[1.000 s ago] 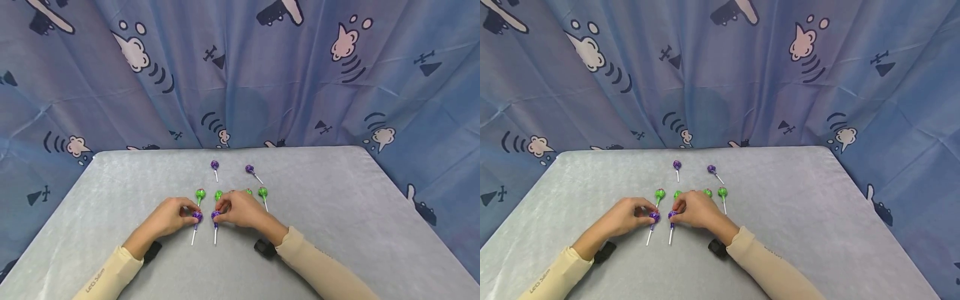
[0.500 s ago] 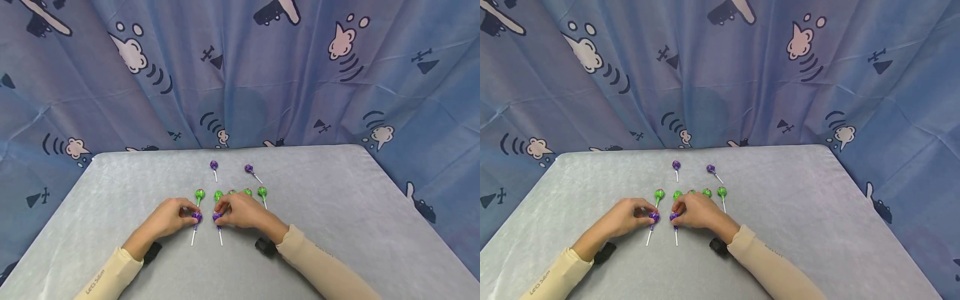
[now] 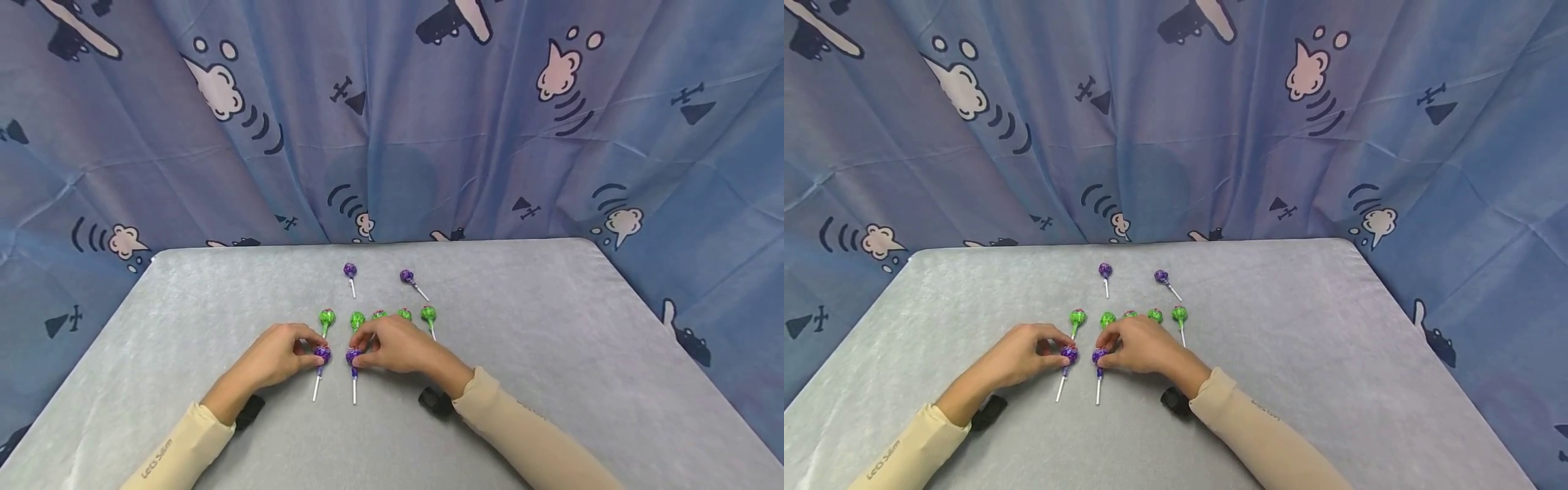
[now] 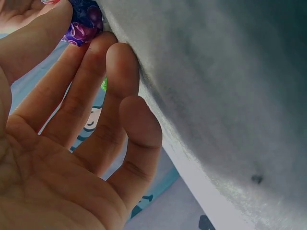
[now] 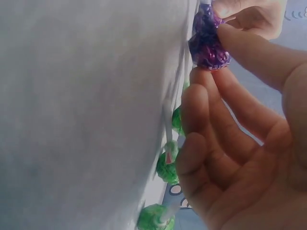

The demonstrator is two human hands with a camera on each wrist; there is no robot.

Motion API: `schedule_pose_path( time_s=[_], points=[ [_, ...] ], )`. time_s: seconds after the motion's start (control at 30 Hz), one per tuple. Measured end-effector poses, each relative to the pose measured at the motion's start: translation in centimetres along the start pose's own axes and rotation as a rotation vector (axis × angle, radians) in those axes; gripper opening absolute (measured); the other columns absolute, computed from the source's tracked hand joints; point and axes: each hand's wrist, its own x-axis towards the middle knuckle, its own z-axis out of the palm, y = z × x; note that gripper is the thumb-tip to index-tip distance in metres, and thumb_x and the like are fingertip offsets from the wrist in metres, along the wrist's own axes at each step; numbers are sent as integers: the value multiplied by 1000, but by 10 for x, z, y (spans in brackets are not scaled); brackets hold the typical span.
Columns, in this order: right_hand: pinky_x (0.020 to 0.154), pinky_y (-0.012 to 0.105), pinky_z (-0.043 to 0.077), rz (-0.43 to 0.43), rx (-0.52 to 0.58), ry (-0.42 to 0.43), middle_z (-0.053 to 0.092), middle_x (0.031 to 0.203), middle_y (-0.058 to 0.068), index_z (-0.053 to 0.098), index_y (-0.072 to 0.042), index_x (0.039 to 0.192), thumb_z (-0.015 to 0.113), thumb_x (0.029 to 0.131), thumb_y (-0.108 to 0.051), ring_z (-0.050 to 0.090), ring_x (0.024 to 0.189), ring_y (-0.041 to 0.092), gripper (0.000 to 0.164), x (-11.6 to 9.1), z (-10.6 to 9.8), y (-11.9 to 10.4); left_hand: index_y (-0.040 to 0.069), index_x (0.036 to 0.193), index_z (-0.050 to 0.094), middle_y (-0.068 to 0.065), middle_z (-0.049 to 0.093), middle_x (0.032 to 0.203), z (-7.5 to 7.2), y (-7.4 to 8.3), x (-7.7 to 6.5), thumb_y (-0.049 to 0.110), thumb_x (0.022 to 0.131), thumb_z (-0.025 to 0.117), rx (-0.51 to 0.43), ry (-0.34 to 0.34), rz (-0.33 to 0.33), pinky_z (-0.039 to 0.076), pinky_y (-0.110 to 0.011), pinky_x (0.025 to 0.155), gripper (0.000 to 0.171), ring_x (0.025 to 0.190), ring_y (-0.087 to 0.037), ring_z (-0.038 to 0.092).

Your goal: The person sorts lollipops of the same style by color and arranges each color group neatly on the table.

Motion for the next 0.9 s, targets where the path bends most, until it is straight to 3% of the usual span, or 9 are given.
schedule_pose_path(
  time_s=[0.2, 0.6, 0.9],
  points=[
    [65, 21, 46, 24, 4, -1, 68, 84, -13, 75, -22, 95, 82, 82, -31, 57, 69, 1, 17, 0, 2, -2, 17, 98, 78, 5, 71, 91, 0, 0, -1, 21, 81, 82, 2, -2, 1, 41, -23, 63, 17, 72, -5, 52],
    [66, 21, 47, -27, 29, -27, 69, 84, -10, 75, -20, 95, 82, 82, -23, 58, 72, 2, 16, -1, -3, 5, 16, 99, 78, 5, 71, 91, 1, 0, -1, 22, 82, 81, 12, 1, 13, 42, -22, 64, 19, 73, -7, 54],
    [66, 21, 47, -17, 29, -19, 68, 84, -11, 75, -21, 94, 82, 82, -24, 59, 72, 3, 14, -2, -4, 5, 15, 100, 78, 6, 72, 91, 1, 1, 0, 21, 82, 82, 17, 7, 14, 42, -22, 65, 19, 73, -7, 54]
  ],
)
